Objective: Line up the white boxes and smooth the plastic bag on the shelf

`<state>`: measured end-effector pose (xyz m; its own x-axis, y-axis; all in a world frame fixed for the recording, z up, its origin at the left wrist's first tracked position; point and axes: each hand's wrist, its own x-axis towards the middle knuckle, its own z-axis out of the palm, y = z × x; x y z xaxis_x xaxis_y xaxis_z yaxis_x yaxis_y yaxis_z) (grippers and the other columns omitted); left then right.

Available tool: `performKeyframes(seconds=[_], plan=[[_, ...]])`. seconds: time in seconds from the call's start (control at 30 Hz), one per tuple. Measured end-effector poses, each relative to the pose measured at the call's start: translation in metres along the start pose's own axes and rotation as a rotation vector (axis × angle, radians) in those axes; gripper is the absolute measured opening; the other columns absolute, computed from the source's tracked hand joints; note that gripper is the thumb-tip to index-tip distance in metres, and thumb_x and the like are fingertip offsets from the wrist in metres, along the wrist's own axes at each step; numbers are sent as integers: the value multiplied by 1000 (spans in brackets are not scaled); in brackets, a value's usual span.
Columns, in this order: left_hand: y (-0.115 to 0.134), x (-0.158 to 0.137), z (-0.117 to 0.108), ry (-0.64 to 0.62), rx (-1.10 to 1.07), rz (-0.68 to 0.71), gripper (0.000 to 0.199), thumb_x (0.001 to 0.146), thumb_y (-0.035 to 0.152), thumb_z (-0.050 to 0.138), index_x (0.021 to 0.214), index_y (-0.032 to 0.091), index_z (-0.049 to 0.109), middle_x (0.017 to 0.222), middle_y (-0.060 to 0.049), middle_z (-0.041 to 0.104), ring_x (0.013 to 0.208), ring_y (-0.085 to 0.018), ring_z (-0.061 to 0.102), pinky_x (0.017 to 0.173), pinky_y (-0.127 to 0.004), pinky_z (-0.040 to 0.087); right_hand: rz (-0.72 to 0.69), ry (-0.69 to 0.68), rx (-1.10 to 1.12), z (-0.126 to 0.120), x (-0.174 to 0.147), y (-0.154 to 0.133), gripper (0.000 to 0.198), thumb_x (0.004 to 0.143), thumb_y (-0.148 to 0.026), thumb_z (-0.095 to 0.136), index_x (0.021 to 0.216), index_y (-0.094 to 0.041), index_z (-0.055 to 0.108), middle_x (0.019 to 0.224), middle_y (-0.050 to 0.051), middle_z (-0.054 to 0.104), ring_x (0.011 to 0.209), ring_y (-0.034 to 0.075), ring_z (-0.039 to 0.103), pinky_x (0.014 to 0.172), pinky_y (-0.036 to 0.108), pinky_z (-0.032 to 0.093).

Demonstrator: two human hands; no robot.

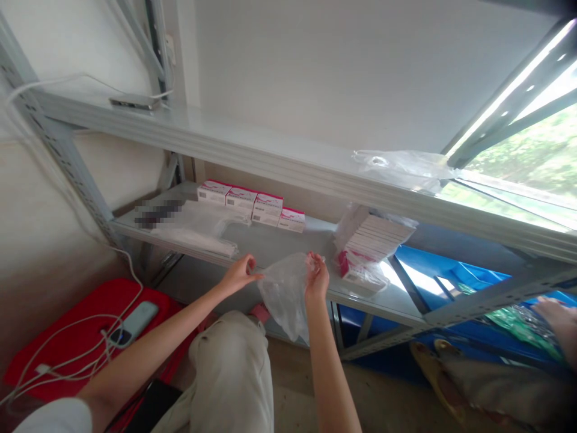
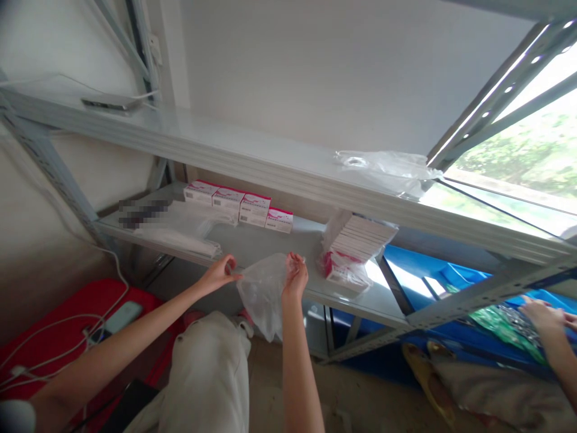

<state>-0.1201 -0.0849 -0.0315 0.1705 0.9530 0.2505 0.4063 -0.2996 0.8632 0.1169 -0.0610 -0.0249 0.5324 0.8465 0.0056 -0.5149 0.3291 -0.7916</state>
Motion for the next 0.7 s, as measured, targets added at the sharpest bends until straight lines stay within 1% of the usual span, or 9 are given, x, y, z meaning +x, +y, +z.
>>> performKeyframes(seconds=[0.07,0.13,0.2,0.23,0.3,0.4,0.5,0.6,0.7], plan=[[-3,-2,3,-33,36,-62,37,67,52,70,72,17,58,65,1,61,50,-12,54,51,-23,43,-10,31,6,0,5,5,22,67,-35,61,82,-19,61,83,1,68,89,16,65,85,31,53],[-2,-5,5,-113,-10,-121,38,71,54,65,68,17,61,59,0,61,47,-13,55,46,-22,41,-24,40,-14,0,9,8,22,67,-36,60,81,-19,59,83,1,67,89,16,65,83,30,53],[0,-6,7,-170,-97,-154,37,69,53,67,69,16,64,57,-1,62,47,-14,57,43,-22,41,-26,42,-34,1,11,11,22,67,-37,59,80,-19,58,82,1,67,89,16,65,82,30,54],[1,-6,7,-176,-142,-169,37,66,52,70,70,16,65,56,-1,62,49,-15,58,42,-22,41,-23,44,-29,1,11,11,23,66,-37,59,80,-19,58,82,2,67,89,16,65,82,31,54],[1,-4,7,-144,-234,-221,38,61,51,74,68,15,64,55,-1,61,51,-16,59,42,-22,43,-17,43,-9,0,11,12,23,65,-35,60,81,-19,58,83,2,67,89,16,65,83,30,54],[-3,0,3,-1,-365,-283,39,57,51,75,66,15,62,58,-2,62,52,-16,60,43,-22,45,-15,36,-42,-5,11,7,22,68,-38,58,81,-20,58,84,2,68,87,16,66,80,30,54],[-6,3,-6,134,-436,-254,40,57,49,74,75,16,61,66,-2,64,55,-15,60,44,-22,45,26,26,-96,-15,13,-6,25,69,-39,58,83,-20,60,85,2,69,79,15,66,72,29,54],[-4,5,-17,141,-424,-201,39,59,47,73,79,16,60,66,0,63,49,-12,56,40,-20,41,115,-16,-130,-26,16,-20,27,65,-38,63,84,-19,64,85,1,69,68,13,65,65,28,55],[0,5,-26,155,-355,-161,35,62,46,73,76,16,63,61,0,62,47,-12,54,41,-21,41,158,-55,-194,-34,20,-31,28,62,-38,69,81,-18,66,87,2,70,68,14,64,62,28,55]])
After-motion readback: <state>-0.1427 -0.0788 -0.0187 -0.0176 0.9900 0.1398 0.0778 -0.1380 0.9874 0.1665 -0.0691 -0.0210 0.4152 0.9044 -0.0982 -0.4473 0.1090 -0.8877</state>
